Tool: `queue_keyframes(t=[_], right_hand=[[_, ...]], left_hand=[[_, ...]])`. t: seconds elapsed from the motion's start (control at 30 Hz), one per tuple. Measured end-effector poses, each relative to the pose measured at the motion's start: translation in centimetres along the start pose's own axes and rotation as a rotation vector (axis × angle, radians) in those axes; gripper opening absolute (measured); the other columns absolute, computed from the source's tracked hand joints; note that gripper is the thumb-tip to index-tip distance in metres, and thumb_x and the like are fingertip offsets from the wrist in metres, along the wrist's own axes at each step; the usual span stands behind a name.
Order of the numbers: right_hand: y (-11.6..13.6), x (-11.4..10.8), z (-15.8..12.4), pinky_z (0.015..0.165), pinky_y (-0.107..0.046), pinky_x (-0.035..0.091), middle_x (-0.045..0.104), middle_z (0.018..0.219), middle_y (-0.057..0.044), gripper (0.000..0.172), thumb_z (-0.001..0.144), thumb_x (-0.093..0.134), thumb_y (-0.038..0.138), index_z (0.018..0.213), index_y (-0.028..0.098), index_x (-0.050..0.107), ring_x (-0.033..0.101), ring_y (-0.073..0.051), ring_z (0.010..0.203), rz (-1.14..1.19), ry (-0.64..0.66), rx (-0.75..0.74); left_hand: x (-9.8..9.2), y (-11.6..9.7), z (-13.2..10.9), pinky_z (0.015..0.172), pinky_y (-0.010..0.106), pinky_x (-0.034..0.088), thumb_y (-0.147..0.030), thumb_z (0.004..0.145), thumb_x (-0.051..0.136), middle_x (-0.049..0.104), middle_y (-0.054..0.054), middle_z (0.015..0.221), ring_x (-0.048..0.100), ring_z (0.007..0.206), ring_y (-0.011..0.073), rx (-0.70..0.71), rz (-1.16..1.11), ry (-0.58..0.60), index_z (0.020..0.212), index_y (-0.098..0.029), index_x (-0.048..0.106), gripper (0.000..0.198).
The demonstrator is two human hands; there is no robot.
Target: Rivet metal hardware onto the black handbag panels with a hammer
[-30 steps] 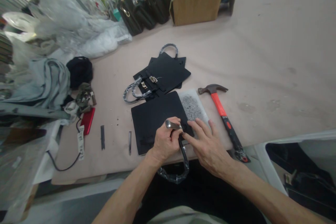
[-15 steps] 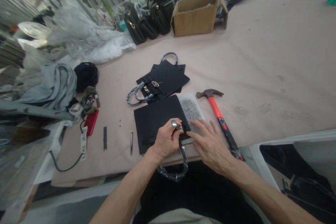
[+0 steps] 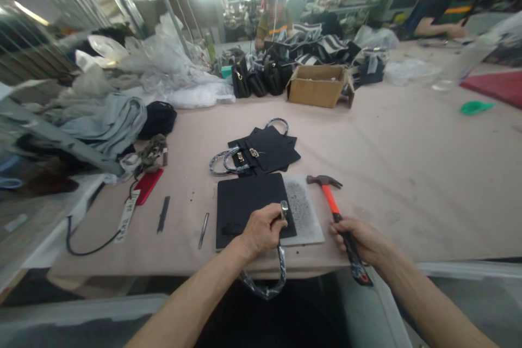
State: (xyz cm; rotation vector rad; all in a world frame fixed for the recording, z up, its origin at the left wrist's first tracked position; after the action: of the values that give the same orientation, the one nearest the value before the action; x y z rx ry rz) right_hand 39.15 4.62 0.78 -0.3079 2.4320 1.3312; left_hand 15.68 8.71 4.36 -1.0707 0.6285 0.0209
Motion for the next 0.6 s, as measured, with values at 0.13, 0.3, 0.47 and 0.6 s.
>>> queue_keyframes(t=[0.13,0.3,0.47,0.6], right_hand=[[3.0,-0.3,-3.1,0.035,-0.021,0.028,0.039,0.06,0.007,0.025,0.091,0.042,0.045,0.081,0.023,0.045,0.03,-0.009,0.038,0.134,0.008,0.007],[10.1,-4.7,-11.1,0.04,-0.026,0.032,0.046,0.054,0.002,0.044,0.095,0.04,0.064,0.078,0.024,0.051,0.044,-0.013,0.043,-0.172,-0.322,-0.473],[12.3,-3.2,-15.2,0.042,-0.033,0.024,0.051,0.047,0.0,0.047,0.099,0.036,0.061,0.07,0.027,0.049,0.045,-0.016,0.037,-0.692,-0.306,-0.767],[13.7,-3.5,-16.9,0.043,-0.032,0.025,0.05,0.049,0.002,0.043,0.1,0.035,0.059,0.073,0.028,0.048,0.043,-0.015,0.037,-0.686,-0.398,-0.805]], left_hand=[[0.0,0.2,0.0,0.08,0.03,0.052,-0.009,0.083,0.06,0.067,0.004,0.089,0.064,0.083,0.019,-0.003,0.021,-0.005,0.091,-0.02,0.064,0.014],[0.1,0.3,0.0,0.081,0.03,0.052,-0.01,0.083,0.06,0.067,0.004,0.09,0.064,0.084,0.0193,0.006,0.025,-0.008,0.092,-0.02,0.064,0.014],[0.1,0.3,0.1,0.08,0.029,0.052,-0.009,0.083,0.059,0.066,0.004,0.087,0.064,0.082,0.0188,0.028,0.015,-0.009,0.089,-0.019,0.064,0.013],[0.2,0.4,0.0,0.083,0.03,0.053,-0.011,0.084,0.06,0.067,0.004,0.088,0.065,0.086,0.0196,0.026,0.02,0.004,0.091,-0.02,0.064,0.012]])
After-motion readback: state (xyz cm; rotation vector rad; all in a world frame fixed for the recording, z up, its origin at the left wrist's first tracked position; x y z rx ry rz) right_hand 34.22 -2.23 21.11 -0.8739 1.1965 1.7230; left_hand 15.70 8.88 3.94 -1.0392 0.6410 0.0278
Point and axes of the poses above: each hand's wrist, its own z-axis towards the middle knuckle, its own x-axis out of the palm, y = z × x, the point moved 8 cm from there along z, towards the middle knuckle
